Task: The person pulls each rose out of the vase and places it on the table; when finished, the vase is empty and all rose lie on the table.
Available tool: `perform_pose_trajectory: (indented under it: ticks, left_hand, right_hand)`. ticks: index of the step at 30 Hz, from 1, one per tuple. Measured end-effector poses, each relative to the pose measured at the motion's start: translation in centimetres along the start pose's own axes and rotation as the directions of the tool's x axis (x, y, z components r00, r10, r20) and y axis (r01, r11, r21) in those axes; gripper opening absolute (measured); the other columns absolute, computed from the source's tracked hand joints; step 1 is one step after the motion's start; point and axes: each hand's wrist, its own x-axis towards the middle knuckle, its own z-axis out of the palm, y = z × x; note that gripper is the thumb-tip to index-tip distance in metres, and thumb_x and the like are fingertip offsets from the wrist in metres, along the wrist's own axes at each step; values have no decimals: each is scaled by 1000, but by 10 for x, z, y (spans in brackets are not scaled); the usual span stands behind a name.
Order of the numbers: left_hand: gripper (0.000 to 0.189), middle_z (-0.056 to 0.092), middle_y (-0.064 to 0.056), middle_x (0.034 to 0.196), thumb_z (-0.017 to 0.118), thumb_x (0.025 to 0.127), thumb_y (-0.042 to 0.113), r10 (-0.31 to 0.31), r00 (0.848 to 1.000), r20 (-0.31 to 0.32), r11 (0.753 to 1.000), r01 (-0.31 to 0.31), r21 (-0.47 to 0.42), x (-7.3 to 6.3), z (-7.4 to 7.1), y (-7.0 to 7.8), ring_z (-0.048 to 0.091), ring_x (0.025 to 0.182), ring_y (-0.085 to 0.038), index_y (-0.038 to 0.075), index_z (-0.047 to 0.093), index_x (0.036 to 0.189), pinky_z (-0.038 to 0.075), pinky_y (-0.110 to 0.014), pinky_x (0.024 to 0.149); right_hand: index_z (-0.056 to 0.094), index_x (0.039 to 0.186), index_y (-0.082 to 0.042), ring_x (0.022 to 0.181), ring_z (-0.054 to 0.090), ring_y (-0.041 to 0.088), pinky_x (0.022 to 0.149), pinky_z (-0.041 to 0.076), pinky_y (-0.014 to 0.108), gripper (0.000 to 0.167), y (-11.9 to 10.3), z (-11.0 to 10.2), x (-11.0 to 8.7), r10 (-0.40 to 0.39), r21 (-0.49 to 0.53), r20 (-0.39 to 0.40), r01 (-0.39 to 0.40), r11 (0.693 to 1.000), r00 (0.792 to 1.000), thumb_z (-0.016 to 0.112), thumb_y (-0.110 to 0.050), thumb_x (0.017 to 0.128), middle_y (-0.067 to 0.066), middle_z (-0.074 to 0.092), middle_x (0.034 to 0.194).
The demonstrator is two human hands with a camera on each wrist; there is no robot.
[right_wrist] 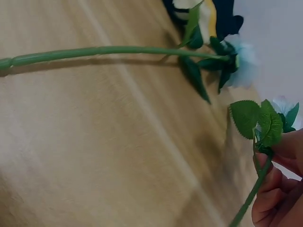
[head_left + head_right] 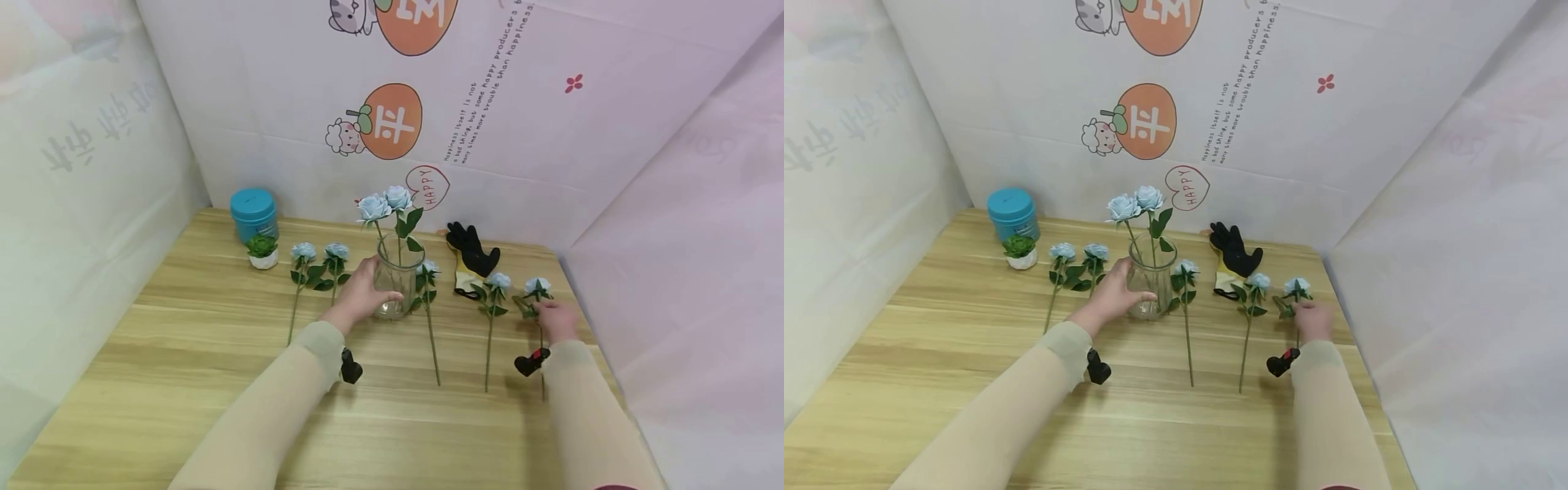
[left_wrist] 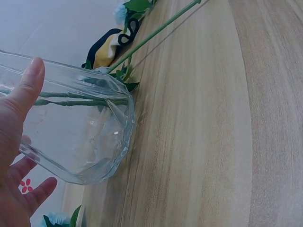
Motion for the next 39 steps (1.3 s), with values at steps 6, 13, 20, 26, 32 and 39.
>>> perform_pose_trajectory:
  ticks: [6, 13, 20, 26, 32, 39]
  left_hand:
    - [104, 34, -9, 155, 80, 79, 50, -4, 1000, 7, 1000, 4, 9, 0, 0, 1, 37, 138, -28, 12, 24, 157, 34, -45, 111]
    - [103, 35, -10, 154, 80, 79, 50, 5, 1000, -3, 1000, -5, 19, 0, 0, 1, 37, 138, -29, 11, 24, 156, 35, -46, 110]
    - [103, 35, -9, 154, 80, 78, 52, 12, 1000, -5, 1000, -12, 15, 1, 0, -1, 37, 138, -28, 11, 26, 156, 36, -46, 110]
    - [102, 35, -10, 154, 81, 78, 50, 21, 1000, -1, 1000, -21, 5, 2, 0, -3, 37, 138, -28, 12, 26, 156, 35, -46, 110]
    - [102, 36, -11, 154, 82, 77, 49, 30, 1000, -4, 999, -30, -9, 4, 0, -5, 37, 138, -29, 13, 27, 156, 36, -46, 110]
    - [102, 35, -11, 154, 82, 79, 47, 28, 1000, 0, 999, -28, -25, 4, -1, -5, 37, 138, -29, 10, 26, 156, 36, -47, 110]
  right_hand:
    - [56, 133, 10, 127, 44, 46, 101, 42, 53, 47, 5, 6, -3, 18, -28, 28, -17, 999, 999, 59, -23, 100, 31, 49, 138]
    - [52, 135, 10, 124, 47, 44, 101, 42, 52, 50, -32, -6, -3, -36, -66, -17, 34, 997, 999, 51, -28, 102, 30, 50, 137]
    - [62, 129, -3, 107, 54, 23, 87, 46, 35, 42, -143, 3, -21, -137, 125, -113, 151, 981, 984, 61, -32, 98, 12, 60, 122]
    - [70, 113, -2, 93, 54, 18, 79, 47, 32, 30, -226, 42, -57, -395, 151, 7, 390, 908, 919, 68, -27, 95, 7, 63, 107]
    - [70, 119, -6, 105, 58, 24, 93, 48, 42, 33, -257, 92, -82, -495, 235, 274, 442, 866, 824, 73, -26, 92, 8, 65, 116]
    - [69, 120, -8, 115, 55, 27, 98, 45, 49, 38, -253, 134, -87, -473, 174, 350, 440, 881, 808, 76, -27, 89, 8, 66, 119]
